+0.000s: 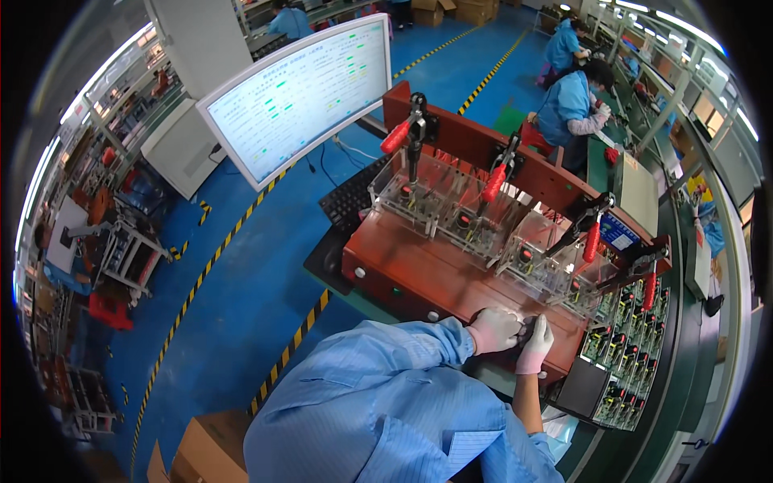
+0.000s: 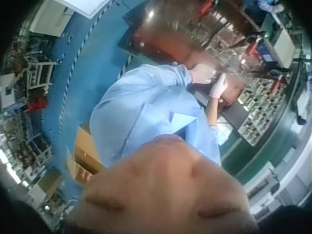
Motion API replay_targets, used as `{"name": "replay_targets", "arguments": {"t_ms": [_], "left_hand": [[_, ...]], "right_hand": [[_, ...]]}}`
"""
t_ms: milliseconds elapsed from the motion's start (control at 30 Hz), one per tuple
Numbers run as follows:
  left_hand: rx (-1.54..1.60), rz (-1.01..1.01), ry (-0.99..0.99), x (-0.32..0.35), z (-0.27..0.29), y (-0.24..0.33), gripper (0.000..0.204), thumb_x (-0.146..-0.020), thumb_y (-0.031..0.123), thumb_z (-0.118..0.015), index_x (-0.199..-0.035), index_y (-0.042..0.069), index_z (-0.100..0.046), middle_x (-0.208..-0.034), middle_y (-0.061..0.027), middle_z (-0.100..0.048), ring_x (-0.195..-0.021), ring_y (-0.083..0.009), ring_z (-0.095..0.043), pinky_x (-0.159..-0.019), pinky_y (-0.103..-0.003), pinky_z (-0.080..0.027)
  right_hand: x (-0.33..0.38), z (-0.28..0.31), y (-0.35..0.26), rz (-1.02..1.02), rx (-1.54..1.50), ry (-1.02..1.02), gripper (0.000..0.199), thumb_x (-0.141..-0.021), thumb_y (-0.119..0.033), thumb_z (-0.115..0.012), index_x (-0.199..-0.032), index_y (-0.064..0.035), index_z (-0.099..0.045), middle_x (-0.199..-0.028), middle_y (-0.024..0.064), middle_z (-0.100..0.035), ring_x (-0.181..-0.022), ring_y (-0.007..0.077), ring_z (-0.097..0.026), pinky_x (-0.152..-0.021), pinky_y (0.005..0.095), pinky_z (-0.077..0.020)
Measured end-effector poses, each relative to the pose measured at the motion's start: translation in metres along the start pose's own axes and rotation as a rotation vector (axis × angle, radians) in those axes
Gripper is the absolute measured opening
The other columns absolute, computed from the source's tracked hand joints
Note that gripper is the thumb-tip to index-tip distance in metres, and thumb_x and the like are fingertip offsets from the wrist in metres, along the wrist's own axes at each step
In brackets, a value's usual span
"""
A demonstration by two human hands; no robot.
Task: Testing circuit boards by inserting them into a testing fixture and returning them to a conveyor belt.
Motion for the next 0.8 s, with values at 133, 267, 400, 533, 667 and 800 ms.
{"name": "replay_targets", "arguments": {"t_ms": [133,267,400,533,667,800], "left_hand": [[0.006,0.018,-0.020,0.000,0.000,0.002,0.024,-0.082,0.030,-0.057,-0.082,0.009,-0.069,-0.091,-0.0123,-0.070,-0.080,-0.0312,-0.065,-0.075,-0.040,-0.050],[0.016,-0.007,-0.030,-0.001,0.002,0.002,0.023,-0.081,0.029,-0.057,-0.082,0.009,-0.069,-0.091,-0.0121,-0.070,-0.081,-0.0311,-0.065,-0.076,-0.040,-0.050],[0.044,-0.018,-0.030,-0.002,0.008,0.004,0.023,-0.080,0.029,-0.058,-0.083,0.008,-0.068,-0.091,-0.0116,-0.070,-0.081,-0.0309,-0.065,-0.076,-0.040,-0.050],[0.021,-0.012,-0.027,-0.002,0.010,0.006,0.023,-0.079,0.029,-0.059,-0.084,0.008,-0.068,-0.092,-0.0114,-0.069,-0.081,-0.0313,-0.065,-0.074,-0.041,-0.051],[0.022,0.012,-0.065,-0.002,0.004,0.004,0.023,-0.079,0.029,-0.059,-0.083,0.008,-0.067,-0.092,-0.0114,-0.069,-0.080,-0.0316,-0.065,-0.072,-0.041,-0.051],[0.019,0.017,-0.053,-0.003,-0.001,0.002,0.023,-0.079,0.029,-0.060,-0.081,0.008,-0.067,-0.090,-0.0116,-0.069,-0.078,-0.0324,-0.065,-0.069,-0.042,-0.051]], "right_hand": [[0.001,0.001,-0.002,-0.006,0.015,0.019,0.036,-0.102,-0.033,-0.050,-0.087,-0.0041,-0.065,-0.061,0.0022,-0.057,-0.048,0.0073,-0.046,-0.045,0.0200,-0.0344],[0.000,0.001,-0.002,-0.008,0.016,0.027,0.035,-0.102,-0.033,-0.050,-0.086,-0.0043,-0.065,-0.061,0.0017,-0.057,-0.047,0.0071,-0.045,-0.043,0.0196,-0.0334],[-0.002,0.003,0.003,-0.040,-0.003,0.089,0.041,-0.101,-0.039,-0.050,-0.083,-0.0047,-0.064,-0.058,0.0005,-0.055,-0.045,0.0073,-0.044,-0.043,0.0201,-0.0320],[-0.003,0.001,0.003,0.036,-0.062,0.034,0.041,-0.101,-0.039,-0.050,-0.083,-0.0047,-0.064,-0.058,0.0008,-0.055,-0.046,0.0075,-0.044,-0.043,0.0203,-0.0321],[-0.001,0.003,0.005,0.031,-0.071,0.024,0.041,-0.101,-0.040,-0.050,-0.084,-0.0047,-0.064,-0.059,0.0011,-0.056,-0.046,0.0077,-0.044,-0.044,0.0205,-0.0321],[-0.001,0.002,0.005,0.039,-0.070,0.006,0.041,-0.100,-0.040,-0.050,-0.084,-0.0046,-0.064,-0.059,0.0012,-0.056,-0.046,0.0078,-0.044,-0.044,0.0206,-0.0321]]}}
Point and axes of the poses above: each hand's wrist, its own x-axis away from the middle knuckle, its own z-axis out of the back of the hand, y = z × x, the point moved 5 cm from there along -x, towards the middle knuckle
